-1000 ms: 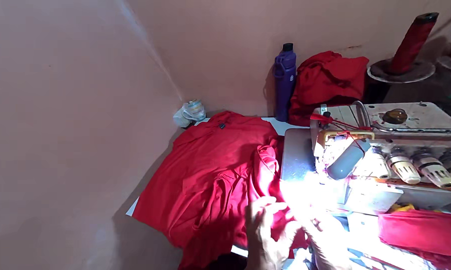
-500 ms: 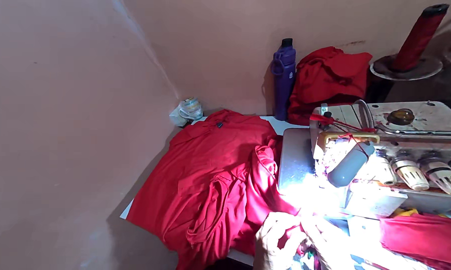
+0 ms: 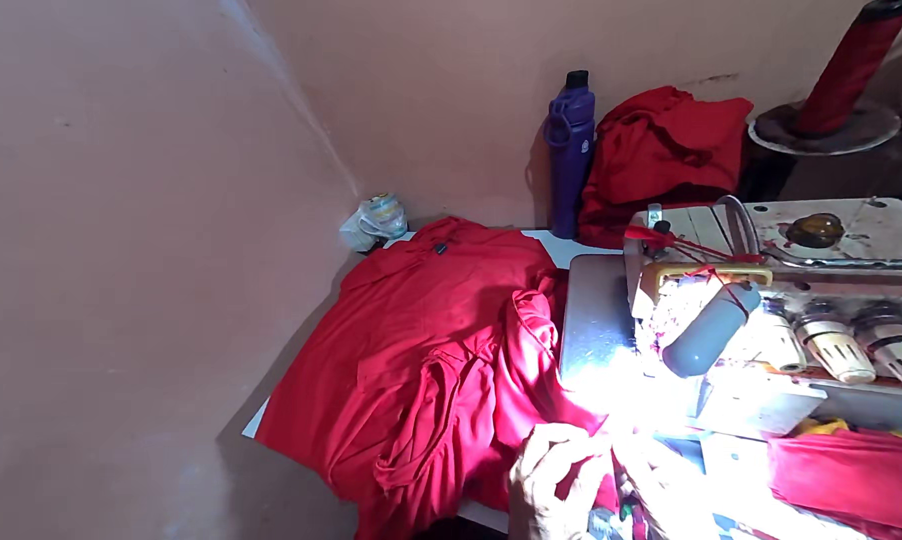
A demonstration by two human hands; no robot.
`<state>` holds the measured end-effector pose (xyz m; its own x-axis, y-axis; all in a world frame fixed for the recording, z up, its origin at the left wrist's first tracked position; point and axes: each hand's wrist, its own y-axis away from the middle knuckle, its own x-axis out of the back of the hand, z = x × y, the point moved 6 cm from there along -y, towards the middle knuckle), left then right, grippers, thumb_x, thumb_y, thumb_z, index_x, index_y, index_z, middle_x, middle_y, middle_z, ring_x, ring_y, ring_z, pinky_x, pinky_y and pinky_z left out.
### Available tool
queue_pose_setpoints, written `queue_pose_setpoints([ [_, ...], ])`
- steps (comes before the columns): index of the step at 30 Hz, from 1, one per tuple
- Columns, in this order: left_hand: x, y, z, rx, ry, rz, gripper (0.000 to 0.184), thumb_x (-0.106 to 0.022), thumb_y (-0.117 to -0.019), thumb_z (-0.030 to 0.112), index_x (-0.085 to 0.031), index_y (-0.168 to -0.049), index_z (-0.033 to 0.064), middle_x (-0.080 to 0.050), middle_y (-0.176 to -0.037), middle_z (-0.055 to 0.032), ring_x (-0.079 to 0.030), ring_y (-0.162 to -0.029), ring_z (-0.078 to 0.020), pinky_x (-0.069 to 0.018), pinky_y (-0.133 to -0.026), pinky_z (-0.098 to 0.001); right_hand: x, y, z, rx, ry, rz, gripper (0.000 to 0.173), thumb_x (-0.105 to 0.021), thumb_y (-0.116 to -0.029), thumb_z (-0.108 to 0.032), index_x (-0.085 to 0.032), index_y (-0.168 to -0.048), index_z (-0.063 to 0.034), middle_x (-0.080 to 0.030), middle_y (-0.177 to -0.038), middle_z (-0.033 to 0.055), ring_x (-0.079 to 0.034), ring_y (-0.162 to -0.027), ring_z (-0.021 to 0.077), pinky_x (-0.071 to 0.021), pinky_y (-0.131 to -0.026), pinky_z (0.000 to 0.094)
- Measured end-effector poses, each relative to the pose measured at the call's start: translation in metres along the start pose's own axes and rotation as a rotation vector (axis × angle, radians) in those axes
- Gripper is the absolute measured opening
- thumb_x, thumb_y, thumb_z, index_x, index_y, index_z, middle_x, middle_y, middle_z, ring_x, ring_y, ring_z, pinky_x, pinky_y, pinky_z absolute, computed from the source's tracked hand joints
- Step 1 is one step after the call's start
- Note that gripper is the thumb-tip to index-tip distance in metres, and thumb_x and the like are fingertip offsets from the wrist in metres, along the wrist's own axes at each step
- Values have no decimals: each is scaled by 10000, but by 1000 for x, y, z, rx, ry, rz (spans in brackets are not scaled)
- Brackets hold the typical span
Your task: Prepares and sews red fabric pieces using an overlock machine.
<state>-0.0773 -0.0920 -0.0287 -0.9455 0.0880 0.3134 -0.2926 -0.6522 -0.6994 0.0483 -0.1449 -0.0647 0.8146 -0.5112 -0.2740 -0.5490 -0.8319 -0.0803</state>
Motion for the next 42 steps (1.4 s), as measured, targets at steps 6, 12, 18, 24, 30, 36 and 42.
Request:
queue_pose_setpoints([
  [6,7,-17,-2,-95,-197,131,133,-687,-887,119,-783,-929,38,-700,-989,-96,-631,-1046,-89,-465,-962,-135,11,6,-42,493,698,335,200,-663,-926,-148,-728,-926,41,-690,-764,79,-605,-662,-22,-485,-643,106],
  [12,-2,-29,0,-82,-400,89,157,-697,-894,193,-815,-946,104,-749,-1058,-62,-663,-1058,-153,-476,-964,-297,-8,-11,-64,692,1103,284,315,-586,-982,-334,-823,-1030,-132,-767,-1028,147,-699,-997,357,-506,-869,498],
  [18,-14,-54,5,-47,-514,-39,230,-598,-902,147,-810,-972,91,-768,-1118,-64,-706,-1087,-243,-507,-929,-458,10,-5,-61,715,1155,319,264,-625,-953,-286,-829,-908,-124,-726,-1019,236,-654,-1008,422,-496,-887,467],
  [24,-25,-70,-6,-129,-332,-206,231,-576,-910,147,-782,-979,71,-761,-1076,-65,-696,-1085,-201,-507,-976,-404,15,-7,-66,727,1073,317,315,-650,-931,-373,-812,-992,-110,-703,-1042,228,-621,-1018,346,-461,-923,390],
  [30,-20,-71,-3,-121,-412,-186,206,-621,-898,222,-797,-950,129,-750,-1097,-44,-686,-1084,-190,-500,-972,-429,8,-3,-63,720,1228,374,294,-612,-972,-381,-831,-958,-186,-717,-1020,201,-631,-977,374,-448,-813,444],
  [36,-30,-71,6,-77,-417,-194,239,-589,-901,138,-769,-1021,34,-749,-1096,-104,-702,-1073,-240,-535,-957,-410,5,11,-59,686,1289,434,301,-636,-942,-380,-822,-976,-146,-719,-1006,179,-625,-942,350,-423,-803,445],
  [42,-52,-90,3,57,-247,-355,324,-738,-864,253,-737,-1102,32,-742,-1063,-79,-693,-1032,-166,-526,-974,-383,0,15,-56,618,1299,467,294,-658,-902,-343,-825,-1020,-132,-716,-1016,188,-629,-953,370,-427,-817,464],
])
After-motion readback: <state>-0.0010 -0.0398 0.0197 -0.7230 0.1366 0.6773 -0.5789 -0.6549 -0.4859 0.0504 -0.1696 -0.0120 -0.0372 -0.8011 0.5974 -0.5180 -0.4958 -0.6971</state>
